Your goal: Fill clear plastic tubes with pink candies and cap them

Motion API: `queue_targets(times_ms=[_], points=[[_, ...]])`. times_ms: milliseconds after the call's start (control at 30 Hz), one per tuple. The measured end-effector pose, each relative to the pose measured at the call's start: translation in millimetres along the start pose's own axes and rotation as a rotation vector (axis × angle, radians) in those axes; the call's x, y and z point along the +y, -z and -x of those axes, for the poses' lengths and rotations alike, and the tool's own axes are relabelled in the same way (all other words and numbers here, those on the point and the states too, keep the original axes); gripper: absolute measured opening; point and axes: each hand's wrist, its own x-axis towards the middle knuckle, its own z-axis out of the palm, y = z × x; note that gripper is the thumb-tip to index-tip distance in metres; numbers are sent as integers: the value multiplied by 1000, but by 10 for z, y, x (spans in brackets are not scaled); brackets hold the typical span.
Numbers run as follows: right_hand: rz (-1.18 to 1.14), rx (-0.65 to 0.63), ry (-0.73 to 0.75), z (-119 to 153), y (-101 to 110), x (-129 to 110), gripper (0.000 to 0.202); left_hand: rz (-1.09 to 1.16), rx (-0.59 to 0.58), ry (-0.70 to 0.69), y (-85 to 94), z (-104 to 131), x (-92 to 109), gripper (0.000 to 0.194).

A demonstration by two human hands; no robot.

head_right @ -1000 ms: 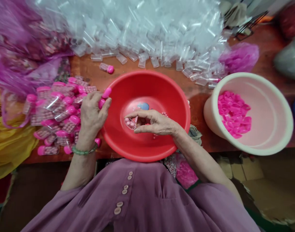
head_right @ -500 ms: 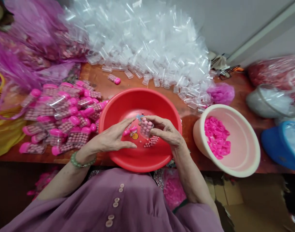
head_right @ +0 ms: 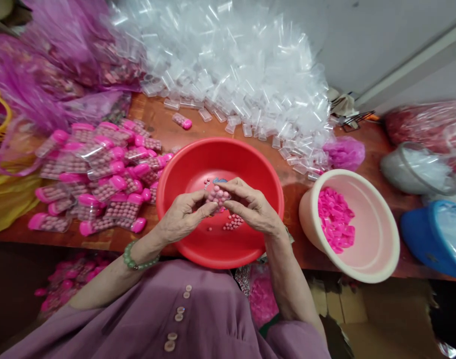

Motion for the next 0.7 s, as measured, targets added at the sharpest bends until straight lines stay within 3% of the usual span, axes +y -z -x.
queue_targets(times_ms=[100, 233, 367, 533, 700], points=[[65, -23, 62, -27, -4, -1, 37, -16, -24, -45, -2, 2, -44, 26], [103, 7, 89, -47, -11, 10, 38, 41, -86, 2, 25, -14, -44, 24], [116, -8, 39, -46, -3, -15, 30, 88, -168, 68, 93, -29, -22, 26], [14, 44, -35, -69, -37, -20, 14, 130, -190, 87, 134, -48, -44, 28], [-122, 52, -78, -90, -80, 16, 19, 184, -226, 150, 156, -56, -47, 32]])
